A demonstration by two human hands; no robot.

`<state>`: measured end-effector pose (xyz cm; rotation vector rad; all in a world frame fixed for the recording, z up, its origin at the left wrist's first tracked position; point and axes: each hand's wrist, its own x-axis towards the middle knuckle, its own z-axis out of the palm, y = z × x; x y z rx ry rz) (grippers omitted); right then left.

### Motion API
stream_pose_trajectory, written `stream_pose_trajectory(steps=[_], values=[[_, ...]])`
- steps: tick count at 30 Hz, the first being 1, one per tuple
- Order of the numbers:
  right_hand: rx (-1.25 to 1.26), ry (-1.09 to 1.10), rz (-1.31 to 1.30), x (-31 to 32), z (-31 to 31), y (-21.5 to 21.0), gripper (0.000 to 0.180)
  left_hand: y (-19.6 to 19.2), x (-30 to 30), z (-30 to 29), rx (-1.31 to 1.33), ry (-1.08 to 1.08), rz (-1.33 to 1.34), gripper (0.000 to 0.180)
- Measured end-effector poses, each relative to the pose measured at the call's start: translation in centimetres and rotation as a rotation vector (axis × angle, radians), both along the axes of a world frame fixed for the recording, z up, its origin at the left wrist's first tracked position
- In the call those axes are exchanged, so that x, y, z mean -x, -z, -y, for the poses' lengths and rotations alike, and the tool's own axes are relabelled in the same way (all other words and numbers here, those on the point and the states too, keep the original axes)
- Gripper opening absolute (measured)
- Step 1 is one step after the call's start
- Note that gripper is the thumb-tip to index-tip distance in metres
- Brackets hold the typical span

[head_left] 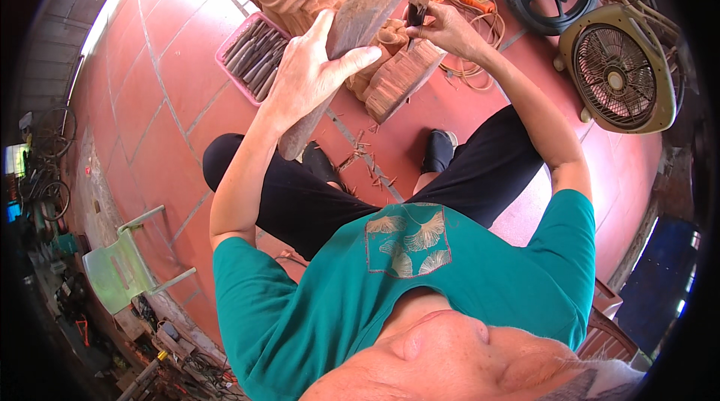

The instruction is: The person sits on the floor and carves a wooden sculpture using a chisel and mallet. They repeatedly strike the chisel to shape the wood and occasionally adjust the tool and workpiece.

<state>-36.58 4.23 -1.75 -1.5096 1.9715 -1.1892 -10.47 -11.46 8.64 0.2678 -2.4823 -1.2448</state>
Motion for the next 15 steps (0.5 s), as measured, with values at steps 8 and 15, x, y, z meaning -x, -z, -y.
stream_pose_trajectory(steps=[8, 15], values=[[-0.029, -0.040, -0.059, -0.9, 0.1, -0.6, 0.035, -0.8, 0.0, -0.9, -0.033, -0.003, -0.167, 0.063], [0.012, -0.041, -0.154, -1.4, -0.2, -1.4, 0.032, 0.1, 0.4, -1.0, 0.313, 0.004, 0.358, 0.062]])
